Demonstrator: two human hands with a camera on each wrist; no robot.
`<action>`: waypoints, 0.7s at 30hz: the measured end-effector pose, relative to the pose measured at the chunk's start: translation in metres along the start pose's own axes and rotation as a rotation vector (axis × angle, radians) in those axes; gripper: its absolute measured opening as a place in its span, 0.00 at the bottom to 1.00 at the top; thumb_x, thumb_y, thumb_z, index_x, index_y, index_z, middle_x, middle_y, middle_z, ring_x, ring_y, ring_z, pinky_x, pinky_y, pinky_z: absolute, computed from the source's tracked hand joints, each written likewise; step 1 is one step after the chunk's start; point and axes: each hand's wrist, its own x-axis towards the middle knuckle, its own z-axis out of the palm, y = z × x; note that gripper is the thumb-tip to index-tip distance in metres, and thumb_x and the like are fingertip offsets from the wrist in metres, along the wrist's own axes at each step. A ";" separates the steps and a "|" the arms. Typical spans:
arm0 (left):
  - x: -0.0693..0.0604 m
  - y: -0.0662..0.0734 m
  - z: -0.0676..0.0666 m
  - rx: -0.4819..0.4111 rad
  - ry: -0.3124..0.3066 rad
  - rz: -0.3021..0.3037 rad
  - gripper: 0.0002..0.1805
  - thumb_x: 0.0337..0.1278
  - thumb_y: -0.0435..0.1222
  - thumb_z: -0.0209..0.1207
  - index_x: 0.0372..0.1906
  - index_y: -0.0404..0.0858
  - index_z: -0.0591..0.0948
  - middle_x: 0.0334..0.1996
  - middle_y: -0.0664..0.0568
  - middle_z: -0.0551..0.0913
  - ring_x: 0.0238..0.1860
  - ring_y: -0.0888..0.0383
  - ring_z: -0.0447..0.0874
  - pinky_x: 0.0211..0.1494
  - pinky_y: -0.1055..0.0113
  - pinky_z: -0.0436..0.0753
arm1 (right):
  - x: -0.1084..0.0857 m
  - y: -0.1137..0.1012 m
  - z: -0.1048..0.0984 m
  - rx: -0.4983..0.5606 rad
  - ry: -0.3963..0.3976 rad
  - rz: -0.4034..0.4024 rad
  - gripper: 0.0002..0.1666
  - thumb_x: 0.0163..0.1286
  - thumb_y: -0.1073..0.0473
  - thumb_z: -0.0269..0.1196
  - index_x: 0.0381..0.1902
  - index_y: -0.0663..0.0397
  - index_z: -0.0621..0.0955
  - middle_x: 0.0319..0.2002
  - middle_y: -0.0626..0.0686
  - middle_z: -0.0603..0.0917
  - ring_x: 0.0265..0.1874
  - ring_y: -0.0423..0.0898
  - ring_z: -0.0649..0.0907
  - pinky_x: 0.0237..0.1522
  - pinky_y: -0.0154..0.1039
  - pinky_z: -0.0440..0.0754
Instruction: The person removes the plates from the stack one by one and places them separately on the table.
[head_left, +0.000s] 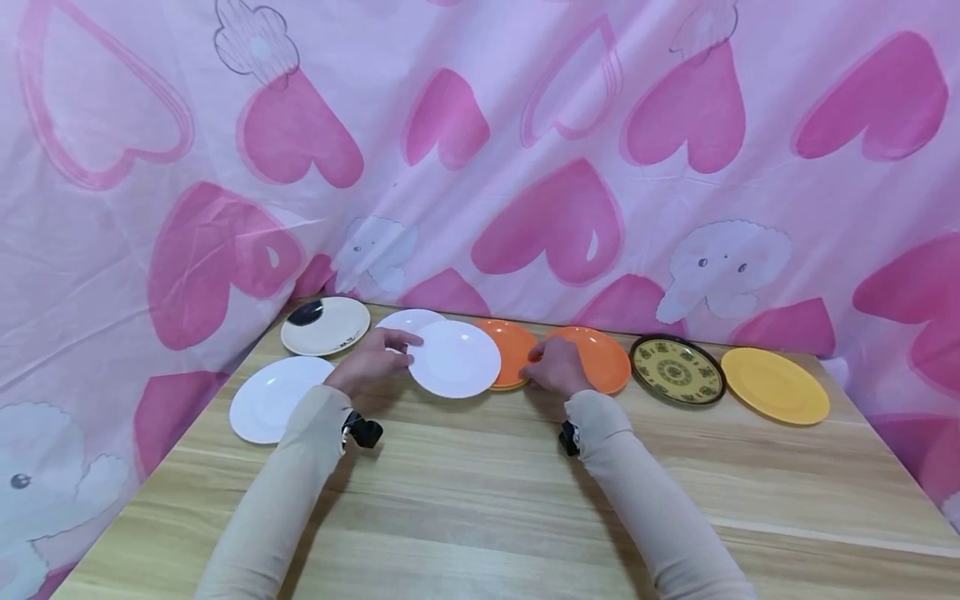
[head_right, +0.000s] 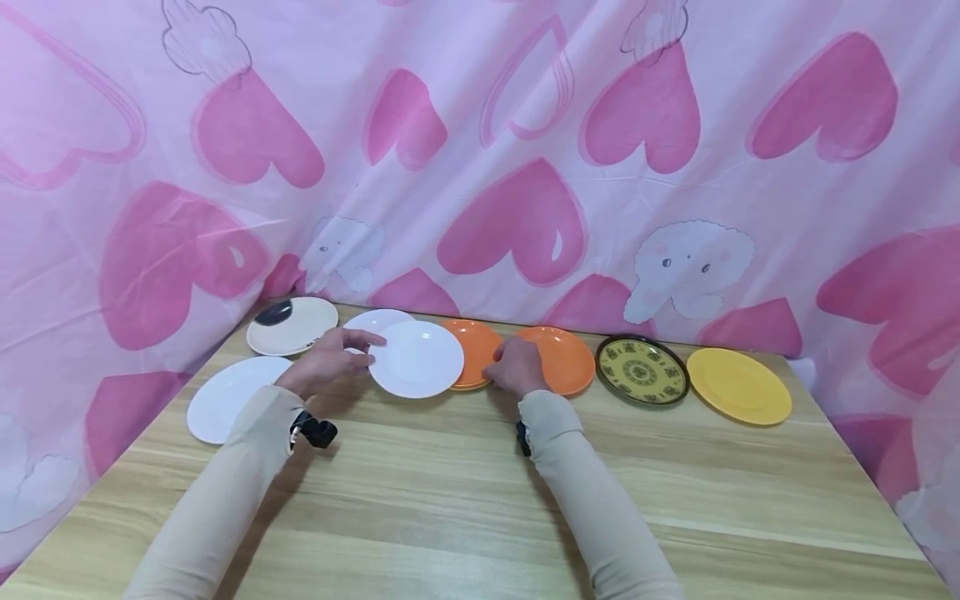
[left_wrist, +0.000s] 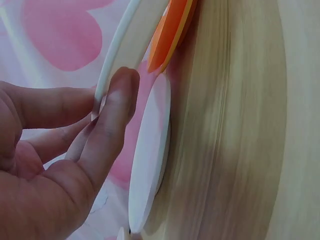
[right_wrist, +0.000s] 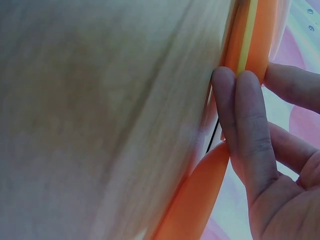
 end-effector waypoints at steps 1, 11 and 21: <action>-0.002 0.000 -0.002 0.007 -0.009 0.000 0.22 0.59 0.26 0.57 0.60 0.28 0.79 0.44 0.41 0.77 0.42 0.56 0.75 0.39 0.76 0.78 | 0.000 0.000 0.000 0.001 0.000 0.000 0.23 0.60 0.59 0.73 0.52 0.63 0.85 0.50 0.62 0.87 0.25 0.42 0.88 0.38 0.38 0.87; -0.026 -0.006 -0.025 0.031 -0.084 -0.090 0.19 0.60 0.26 0.56 0.56 0.24 0.78 0.48 0.40 0.77 0.42 0.57 0.76 0.41 0.74 0.80 | 0.000 -0.001 0.000 0.005 -0.005 0.011 0.23 0.60 0.60 0.72 0.52 0.64 0.84 0.48 0.62 0.87 0.28 0.44 0.89 0.38 0.38 0.87; -0.052 -0.016 -0.047 0.065 -0.167 -0.066 0.17 0.58 0.25 0.54 0.52 0.24 0.78 0.44 0.43 0.78 0.37 0.57 0.76 0.38 0.70 0.81 | 0.000 -0.001 -0.001 0.019 -0.020 0.029 0.23 0.61 0.60 0.72 0.53 0.63 0.83 0.48 0.61 0.87 0.27 0.43 0.89 0.41 0.40 0.88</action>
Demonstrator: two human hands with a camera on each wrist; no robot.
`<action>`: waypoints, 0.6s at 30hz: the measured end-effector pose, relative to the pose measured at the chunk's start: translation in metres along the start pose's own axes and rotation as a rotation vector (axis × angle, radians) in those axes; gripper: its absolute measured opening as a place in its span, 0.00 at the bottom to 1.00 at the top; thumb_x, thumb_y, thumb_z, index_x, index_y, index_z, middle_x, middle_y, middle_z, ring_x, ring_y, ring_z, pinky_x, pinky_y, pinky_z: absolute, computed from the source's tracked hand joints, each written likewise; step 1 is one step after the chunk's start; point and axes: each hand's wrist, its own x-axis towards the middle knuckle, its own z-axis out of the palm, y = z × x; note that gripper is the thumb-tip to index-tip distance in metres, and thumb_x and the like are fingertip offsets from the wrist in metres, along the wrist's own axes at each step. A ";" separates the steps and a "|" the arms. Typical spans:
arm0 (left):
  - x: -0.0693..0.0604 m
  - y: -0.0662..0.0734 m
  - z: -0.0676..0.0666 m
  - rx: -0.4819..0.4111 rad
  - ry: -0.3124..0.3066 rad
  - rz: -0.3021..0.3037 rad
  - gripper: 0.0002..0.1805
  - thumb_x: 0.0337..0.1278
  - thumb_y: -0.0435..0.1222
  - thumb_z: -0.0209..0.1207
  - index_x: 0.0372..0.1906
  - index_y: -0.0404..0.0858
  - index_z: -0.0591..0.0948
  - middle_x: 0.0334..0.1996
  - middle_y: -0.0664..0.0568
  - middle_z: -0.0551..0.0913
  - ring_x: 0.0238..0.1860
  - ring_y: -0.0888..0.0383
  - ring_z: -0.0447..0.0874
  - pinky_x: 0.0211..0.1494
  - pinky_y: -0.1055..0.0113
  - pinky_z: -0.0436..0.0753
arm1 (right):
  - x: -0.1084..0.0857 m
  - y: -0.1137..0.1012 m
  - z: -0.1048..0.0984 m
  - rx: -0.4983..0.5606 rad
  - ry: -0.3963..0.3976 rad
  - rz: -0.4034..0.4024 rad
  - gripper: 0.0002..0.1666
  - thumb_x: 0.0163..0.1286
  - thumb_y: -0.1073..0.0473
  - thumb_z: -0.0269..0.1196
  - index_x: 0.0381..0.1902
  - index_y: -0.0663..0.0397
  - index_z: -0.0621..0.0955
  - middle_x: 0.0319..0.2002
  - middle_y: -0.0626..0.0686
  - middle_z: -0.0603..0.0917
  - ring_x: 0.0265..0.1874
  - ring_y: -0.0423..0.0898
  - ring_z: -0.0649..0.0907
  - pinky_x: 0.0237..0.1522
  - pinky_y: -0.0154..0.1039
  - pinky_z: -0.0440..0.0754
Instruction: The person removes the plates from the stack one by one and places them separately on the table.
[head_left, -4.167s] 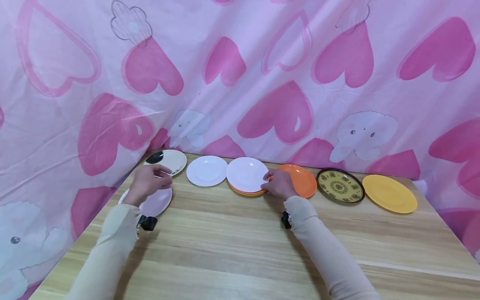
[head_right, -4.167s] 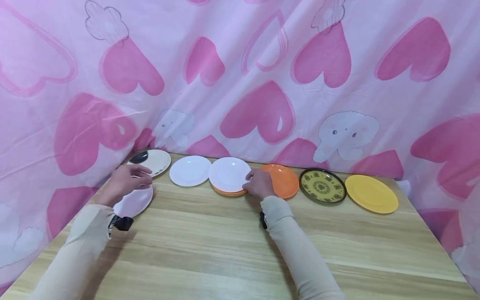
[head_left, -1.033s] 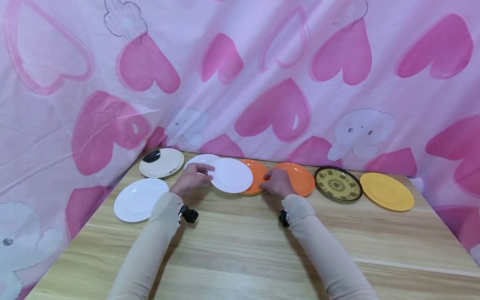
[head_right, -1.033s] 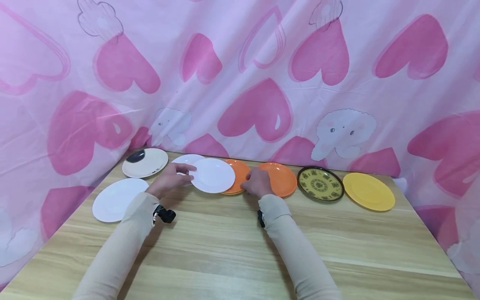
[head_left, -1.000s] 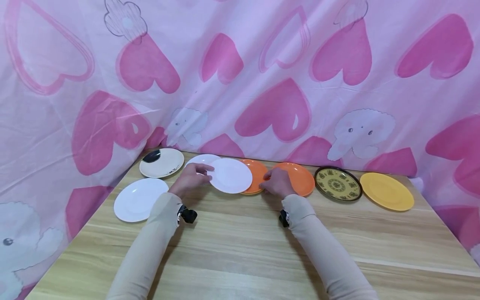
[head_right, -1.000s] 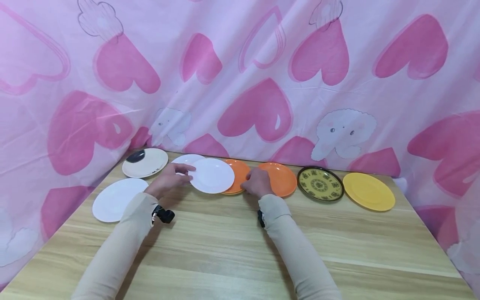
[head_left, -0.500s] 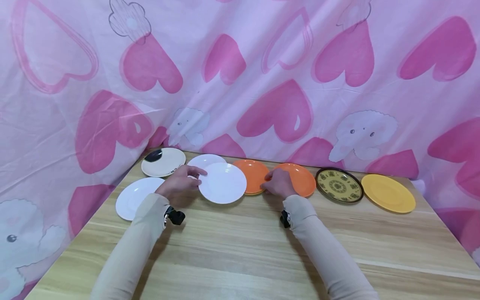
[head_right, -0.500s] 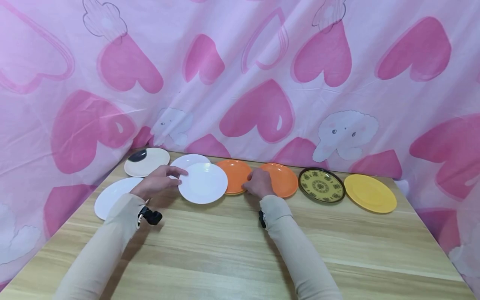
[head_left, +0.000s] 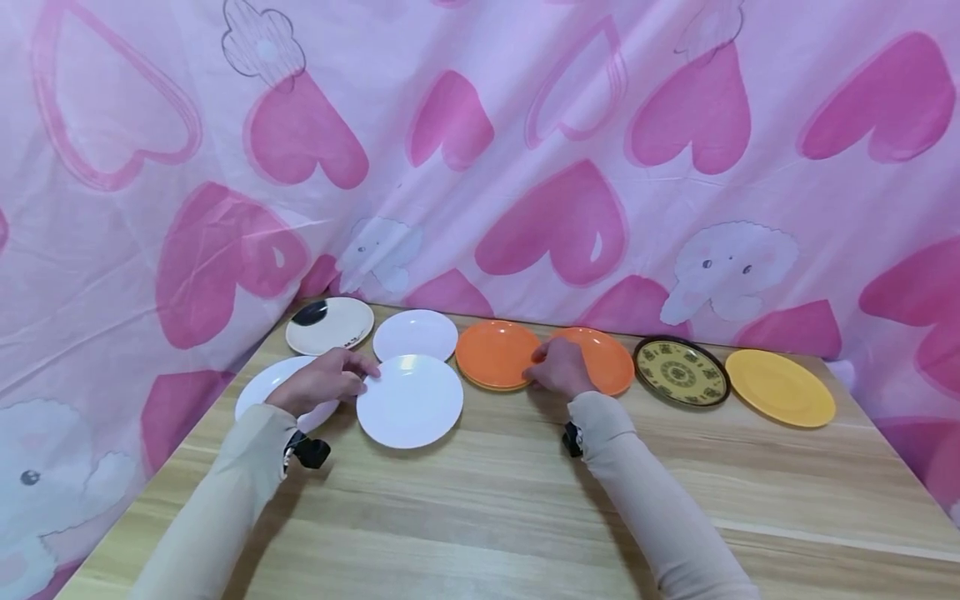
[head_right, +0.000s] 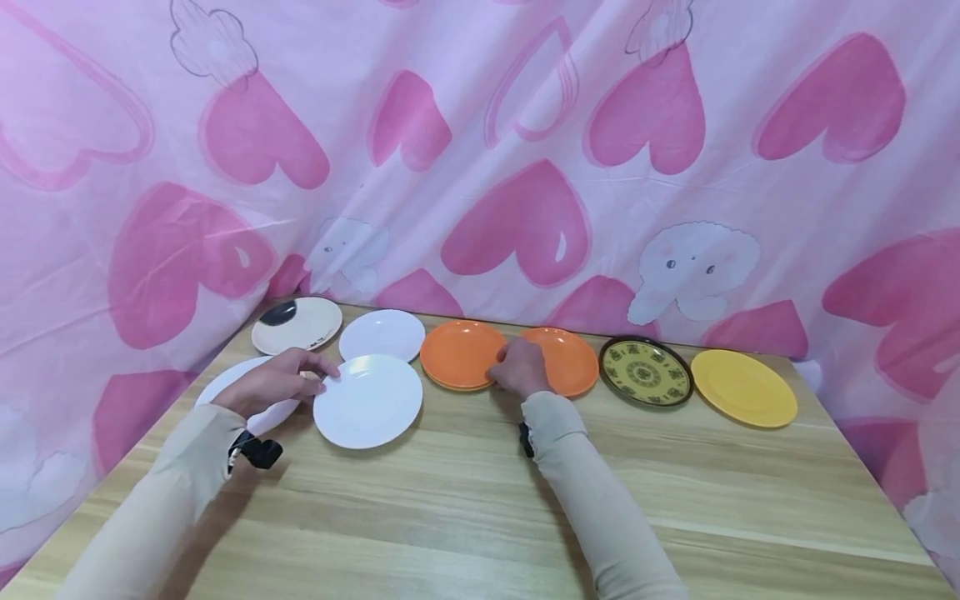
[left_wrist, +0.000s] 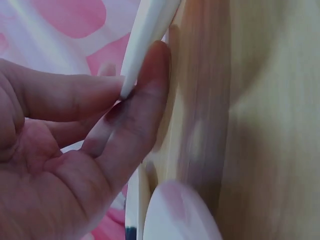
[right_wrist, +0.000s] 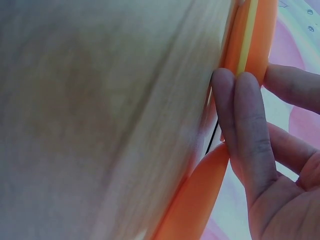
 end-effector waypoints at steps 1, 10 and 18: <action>-0.002 -0.001 -0.001 0.000 -0.009 -0.001 0.17 0.57 0.25 0.53 0.52 0.24 0.78 0.44 0.43 0.78 0.37 0.58 0.76 0.38 0.70 0.81 | 0.000 0.000 -0.001 -0.005 -0.002 -0.003 0.23 0.61 0.60 0.72 0.53 0.63 0.83 0.48 0.61 0.87 0.27 0.43 0.89 0.41 0.40 0.88; -0.010 -0.005 -0.006 0.085 -0.076 -0.005 0.17 0.54 0.22 0.53 0.50 0.25 0.80 0.40 0.43 0.79 0.35 0.57 0.72 0.35 0.72 0.76 | -0.001 -0.001 -0.001 -0.006 -0.006 -0.014 0.23 0.61 0.60 0.72 0.52 0.64 0.83 0.48 0.62 0.87 0.28 0.44 0.89 0.43 0.41 0.88; -0.011 -0.007 -0.002 0.148 -0.047 -0.016 0.18 0.51 0.18 0.51 0.48 0.26 0.82 0.33 0.48 0.74 0.30 0.59 0.69 0.29 0.72 0.72 | -0.001 0.001 0.001 0.001 -0.005 -0.023 0.22 0.60 0.60 0.72 0.52 0.64 0.83 0.49 0.62 0.87 0.28 0.45 0.89 0.42 0.41 0.88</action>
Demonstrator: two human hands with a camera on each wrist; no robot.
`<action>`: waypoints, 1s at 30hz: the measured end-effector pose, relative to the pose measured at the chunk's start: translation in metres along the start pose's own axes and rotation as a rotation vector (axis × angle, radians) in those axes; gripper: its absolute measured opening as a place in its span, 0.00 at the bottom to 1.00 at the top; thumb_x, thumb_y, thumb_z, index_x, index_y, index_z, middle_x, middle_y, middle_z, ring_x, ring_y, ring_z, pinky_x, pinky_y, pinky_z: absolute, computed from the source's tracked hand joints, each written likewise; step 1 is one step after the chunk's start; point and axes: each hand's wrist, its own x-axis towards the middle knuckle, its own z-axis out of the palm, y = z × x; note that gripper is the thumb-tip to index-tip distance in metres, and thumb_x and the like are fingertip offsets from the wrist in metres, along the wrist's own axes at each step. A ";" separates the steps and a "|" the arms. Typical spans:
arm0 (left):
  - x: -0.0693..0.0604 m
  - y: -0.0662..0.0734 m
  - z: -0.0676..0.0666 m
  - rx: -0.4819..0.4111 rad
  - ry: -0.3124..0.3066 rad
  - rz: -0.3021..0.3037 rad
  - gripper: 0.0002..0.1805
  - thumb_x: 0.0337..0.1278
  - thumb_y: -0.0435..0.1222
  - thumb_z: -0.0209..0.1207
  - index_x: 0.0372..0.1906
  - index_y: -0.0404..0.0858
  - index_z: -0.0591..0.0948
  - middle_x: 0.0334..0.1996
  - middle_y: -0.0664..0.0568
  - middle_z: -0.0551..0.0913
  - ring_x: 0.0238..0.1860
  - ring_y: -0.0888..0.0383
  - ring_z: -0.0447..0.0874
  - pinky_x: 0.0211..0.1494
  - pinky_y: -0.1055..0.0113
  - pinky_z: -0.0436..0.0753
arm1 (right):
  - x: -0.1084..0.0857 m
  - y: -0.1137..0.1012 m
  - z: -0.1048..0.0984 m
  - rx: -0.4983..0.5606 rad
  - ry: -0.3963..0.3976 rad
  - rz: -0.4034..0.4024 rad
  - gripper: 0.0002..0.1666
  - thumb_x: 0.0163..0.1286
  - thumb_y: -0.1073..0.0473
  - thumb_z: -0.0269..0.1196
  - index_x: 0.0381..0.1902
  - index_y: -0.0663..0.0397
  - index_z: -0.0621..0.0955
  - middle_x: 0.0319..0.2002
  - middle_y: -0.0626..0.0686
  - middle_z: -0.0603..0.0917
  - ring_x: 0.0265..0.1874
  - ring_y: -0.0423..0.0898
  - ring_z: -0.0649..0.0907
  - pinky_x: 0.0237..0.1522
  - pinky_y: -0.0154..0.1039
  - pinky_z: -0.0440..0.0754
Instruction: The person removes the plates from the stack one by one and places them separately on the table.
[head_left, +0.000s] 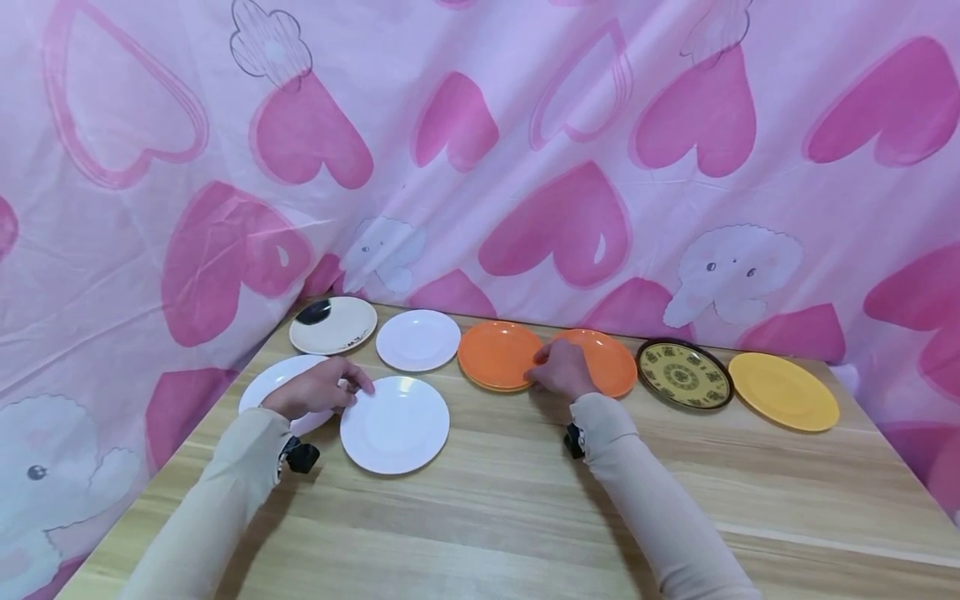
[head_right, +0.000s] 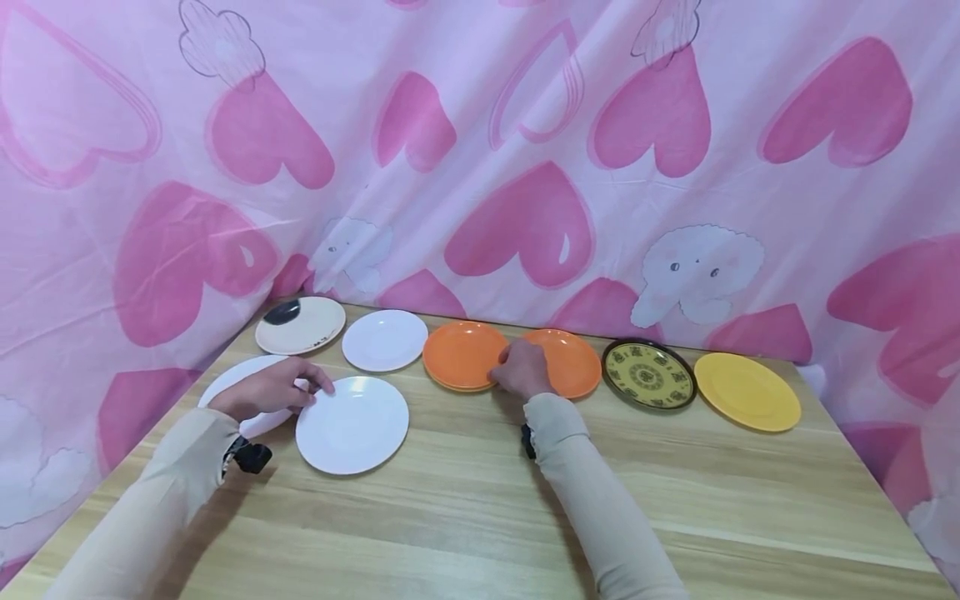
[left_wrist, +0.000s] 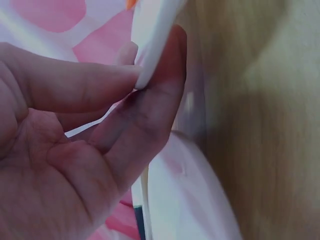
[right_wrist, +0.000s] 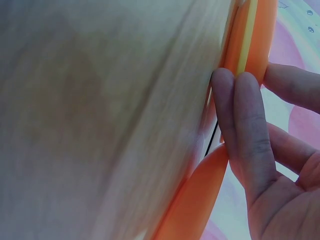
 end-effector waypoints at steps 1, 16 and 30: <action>0.000 0.000 0.000 0.018 0.013 -0.001 0.18 0.51 0.18 0.51 0.47 0.26 0.82 0.32 0.49 0.74 0.29 0.58 0.69 0.29 0.72 0.72 | 0.000 0.000 0.000 0.001 -0.001 0.001 0.22 0.60 0.60 0.72 0.52 0.64 0.83 0.49 0.62 0.87 0.28 0.45 0.89 0.42 0.41 0.88; 0.003 0.010 0.007 0.395 0.163 -0.018 0.11 0.44 0.21 0.66 0.35 0.34 0.83 0.31 0.45 0.84 0.35 0.54 0.80 0.41 0.62 0.81 | 0.000 0.001 0.001 -0.002 -0.004 0.006 0.23 0.61 0.60 0.72 0.52 0.64 0.83 0.48 0.62 0.87 0.28 0.43 0.88 0.41 0.40 0.88; 0.002 0.016 0.020 0.631 0.319 0.070 0.11 0.48 0.18 0.55 0.31 0.34 0.82 0.26 0.48 0.80 0.31 0.53 0.76 0.36 0.63 0.78 | 0.001 -0.001 0.002 -0.006 -0.003 0.003 0.23 0.61 0.60 0.72 0.52 0.64 0.84 0.45 0.61 0.88 0.27 0.43 0.88 0.39 0.39 0.88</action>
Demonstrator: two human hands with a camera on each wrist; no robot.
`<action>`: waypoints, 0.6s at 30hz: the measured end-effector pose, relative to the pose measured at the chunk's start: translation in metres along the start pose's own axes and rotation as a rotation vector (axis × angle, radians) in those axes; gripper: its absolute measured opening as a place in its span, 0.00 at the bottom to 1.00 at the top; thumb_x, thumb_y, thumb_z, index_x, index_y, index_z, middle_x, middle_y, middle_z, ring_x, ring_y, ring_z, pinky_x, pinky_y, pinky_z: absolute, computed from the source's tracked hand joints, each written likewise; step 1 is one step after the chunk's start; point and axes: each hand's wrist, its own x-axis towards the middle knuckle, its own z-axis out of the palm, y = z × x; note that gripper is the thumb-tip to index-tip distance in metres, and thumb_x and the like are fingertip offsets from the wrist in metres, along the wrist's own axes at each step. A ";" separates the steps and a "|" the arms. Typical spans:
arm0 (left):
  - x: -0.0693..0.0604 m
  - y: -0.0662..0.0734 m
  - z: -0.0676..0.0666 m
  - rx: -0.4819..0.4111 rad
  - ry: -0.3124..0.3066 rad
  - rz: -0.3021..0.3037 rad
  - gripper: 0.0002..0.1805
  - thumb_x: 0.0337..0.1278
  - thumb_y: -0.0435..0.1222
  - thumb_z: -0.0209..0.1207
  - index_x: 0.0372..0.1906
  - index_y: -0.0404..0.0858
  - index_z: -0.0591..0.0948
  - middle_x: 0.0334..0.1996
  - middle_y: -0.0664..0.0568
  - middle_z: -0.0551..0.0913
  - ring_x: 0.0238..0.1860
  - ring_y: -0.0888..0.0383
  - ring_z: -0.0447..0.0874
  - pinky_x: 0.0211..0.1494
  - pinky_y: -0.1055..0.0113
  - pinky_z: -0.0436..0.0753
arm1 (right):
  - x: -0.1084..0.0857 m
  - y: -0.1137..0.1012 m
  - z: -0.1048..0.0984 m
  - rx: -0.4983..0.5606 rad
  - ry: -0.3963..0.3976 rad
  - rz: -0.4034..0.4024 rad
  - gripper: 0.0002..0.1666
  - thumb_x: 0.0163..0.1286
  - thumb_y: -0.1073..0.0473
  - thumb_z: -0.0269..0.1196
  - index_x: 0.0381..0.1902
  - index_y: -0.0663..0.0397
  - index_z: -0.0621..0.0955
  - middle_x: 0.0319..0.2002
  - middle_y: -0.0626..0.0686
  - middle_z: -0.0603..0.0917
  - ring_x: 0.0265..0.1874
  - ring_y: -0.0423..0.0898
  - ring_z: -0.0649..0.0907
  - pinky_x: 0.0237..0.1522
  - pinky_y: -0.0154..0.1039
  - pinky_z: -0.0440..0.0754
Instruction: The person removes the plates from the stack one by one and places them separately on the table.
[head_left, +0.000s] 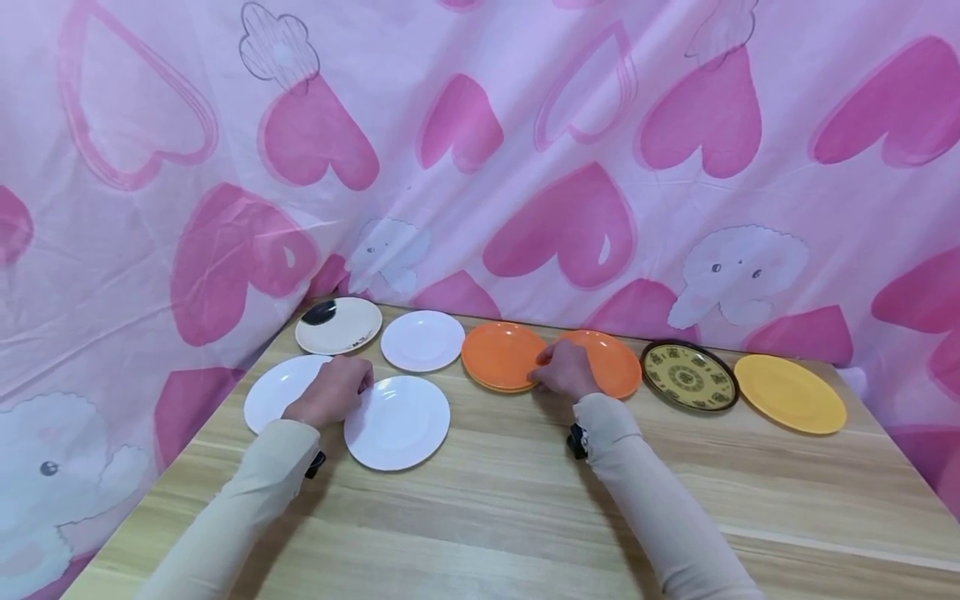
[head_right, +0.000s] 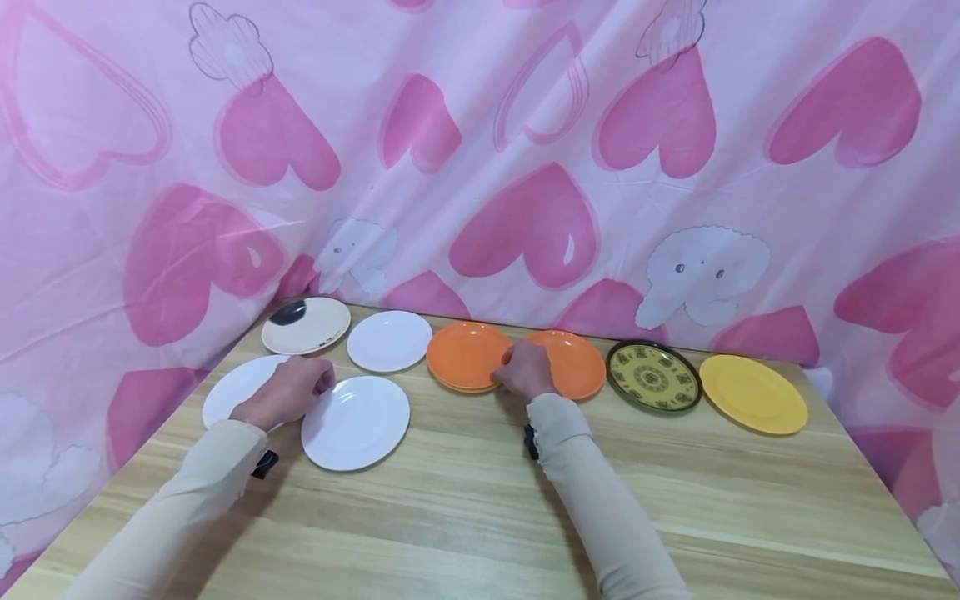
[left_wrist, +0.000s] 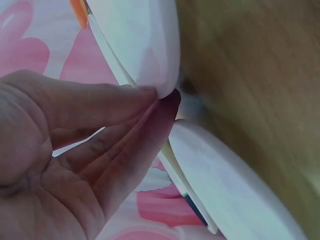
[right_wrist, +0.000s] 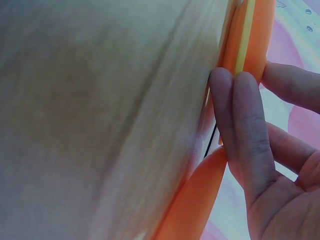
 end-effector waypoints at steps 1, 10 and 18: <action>0.000 0.000 0.000 0.012 0.002 -0.001 0.11 0.49 0.18 0.55 0.31 0.34 0.82 0.26 0.49 0.80 0.31 0.53 0.76 0.36 0.63 0.77 | 0.000 0.000 0.000 0.005 -0.002 0.004 0.22 0.60 0.60 0.72 0.52 0.64 0.84 0.45 0.61 0.88 0.27 0.43 0.88 0.39 0.39 0.88; 0.017 0.010 -0.009 0.032 0.047 0.028 0.08 0.50 0.20 0.59 0.33 0.33 0.84 0.29 0.45 0.85 0.34 0.51 0.81 0.42 0.57 0.83 | 0.002 0.001 0.001 0.000 0.000 0.001 0.31 0.60 0.60 0.73 0.60 0.62 0.79 0.49 0.62 0.86 0.24 0.42 0.88 0.37 0.37 0.87; 0.040 0.028 -0.005 -0.183 -0.010 0.070 0.06 0.50 0.22 0.65 0.33 0.34 0.85 0.29 0.45 0.87 0.34 0.56 0.83 0.44 0.62 0.83 | 0.001 -0.002 -0.001 -0.020 -0.006 0.016 0.45 0.60 0.59 0.72 0.72 0.63 0.68 0.37 0.58 0.89 0.23 0.42 0.87 0.45 0.41 0.87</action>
